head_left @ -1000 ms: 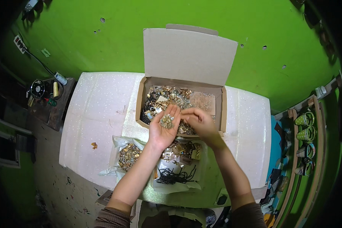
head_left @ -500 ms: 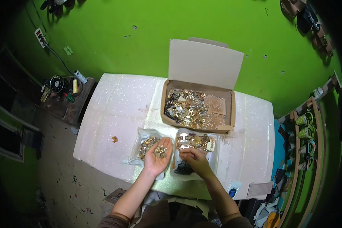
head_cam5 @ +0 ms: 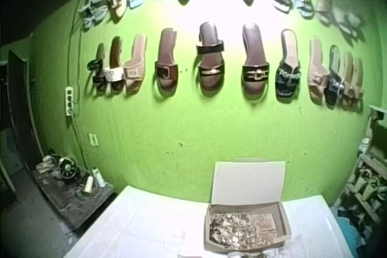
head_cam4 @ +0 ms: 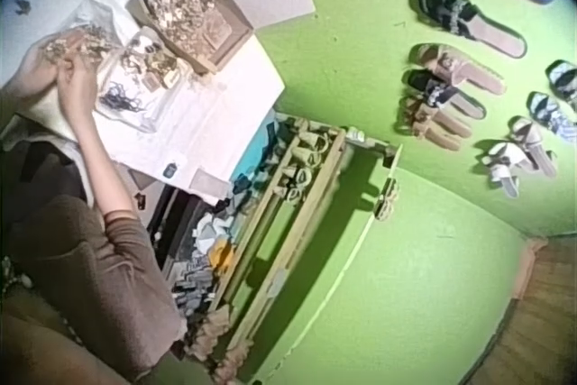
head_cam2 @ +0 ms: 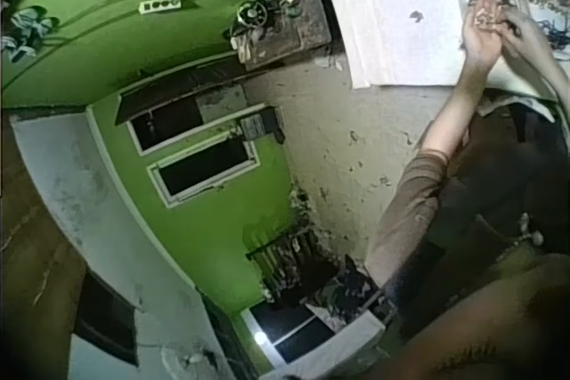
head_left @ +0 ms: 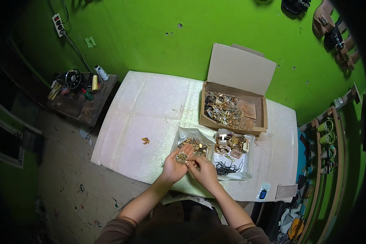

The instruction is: Manually sorting various metal shoe accessories and buckles from a large box into smaller containers.

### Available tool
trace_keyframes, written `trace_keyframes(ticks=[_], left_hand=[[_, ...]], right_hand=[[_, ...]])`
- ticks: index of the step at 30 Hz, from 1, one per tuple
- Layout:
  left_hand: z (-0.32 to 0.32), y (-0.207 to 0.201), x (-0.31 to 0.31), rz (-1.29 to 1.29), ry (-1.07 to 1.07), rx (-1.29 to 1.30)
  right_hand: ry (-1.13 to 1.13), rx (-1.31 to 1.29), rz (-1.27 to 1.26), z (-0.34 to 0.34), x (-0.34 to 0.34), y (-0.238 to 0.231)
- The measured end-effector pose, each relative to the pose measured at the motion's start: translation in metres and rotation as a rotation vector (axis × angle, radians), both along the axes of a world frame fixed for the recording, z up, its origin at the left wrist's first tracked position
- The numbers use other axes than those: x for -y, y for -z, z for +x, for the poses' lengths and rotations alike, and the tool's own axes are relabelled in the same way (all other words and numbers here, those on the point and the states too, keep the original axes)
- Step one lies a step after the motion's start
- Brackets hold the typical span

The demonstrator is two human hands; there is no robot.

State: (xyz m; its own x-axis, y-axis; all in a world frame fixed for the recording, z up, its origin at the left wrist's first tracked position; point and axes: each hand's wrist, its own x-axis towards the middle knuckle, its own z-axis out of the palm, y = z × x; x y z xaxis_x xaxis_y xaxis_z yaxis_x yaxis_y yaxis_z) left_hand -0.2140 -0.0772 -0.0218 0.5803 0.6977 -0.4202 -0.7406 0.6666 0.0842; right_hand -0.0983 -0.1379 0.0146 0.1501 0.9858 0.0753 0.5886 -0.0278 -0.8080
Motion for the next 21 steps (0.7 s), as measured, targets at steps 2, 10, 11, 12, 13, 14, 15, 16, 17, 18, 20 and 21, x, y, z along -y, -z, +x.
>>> trace_keyframes(ticks=[2,10,11,12,13,14,15,16,17,18,20,21], left_hand=[[-0.003,-0.003,-0.004,0.014,0.036,-0.02],[-0.02,-0.012,-0.017,0.033,0.143,-0.051],[-0.022,-0.011,-0.017,0.041,0.163,-0.045],[-0.024,-0.01,-0.019,0.052,0.183,-0.04],[-0.027,-0.01,-0.019,0.058,0.185,-0.04],[-0.03,-0.009,-0.018,0.057,0.198,-0.04],[-0.031,-0.008,-0.017,0.053,0.213,-0.038],[-0.034,-0.007,-0.017,0.054,0.216,-0.035],[-0.038,-0.007,-0.018,0.035,0.228,-0.041],[-0.042,-0.007,-0.016,0.011,0.24,-0.049],[-0.043,-0.008,-0.014,-0.033,0.233,-0.032],[-0.043,-0.008,-0.015,-0.067,0.222,-0.015]], right_hand=[[0.017,0.031,-0.021,-0.012,-0.003,-0.004],[0.124,0.214,0.053,-0.044,-0.006,-0.013],[0.13,0.194,0.043,-0.047,-0.005,-0.014],[0.137,0.174,0.036,-0.049,-0.006,-0.015],[0.14,0.174,0.042,-0.052,-0.006,-0.014],[0.165,0.128,0.043,-0.056,-0.005,-0.014],[0.192,0.084,0.042,-0.058,-0.003,-0.012],[0.195,0.087,0.042,-0.06,-0.003,-0.011],[0.201,0.035,0.029,-0.062,-0.004,-0.008],[0.205,-0.02,0.01,-0.064,-0.003,-0.006],[0.206,-0.13,-0.007,-0.064,-0.002,0.002],[0.203,-0.241,-0.014,-0.062,-0.003,0.005]])
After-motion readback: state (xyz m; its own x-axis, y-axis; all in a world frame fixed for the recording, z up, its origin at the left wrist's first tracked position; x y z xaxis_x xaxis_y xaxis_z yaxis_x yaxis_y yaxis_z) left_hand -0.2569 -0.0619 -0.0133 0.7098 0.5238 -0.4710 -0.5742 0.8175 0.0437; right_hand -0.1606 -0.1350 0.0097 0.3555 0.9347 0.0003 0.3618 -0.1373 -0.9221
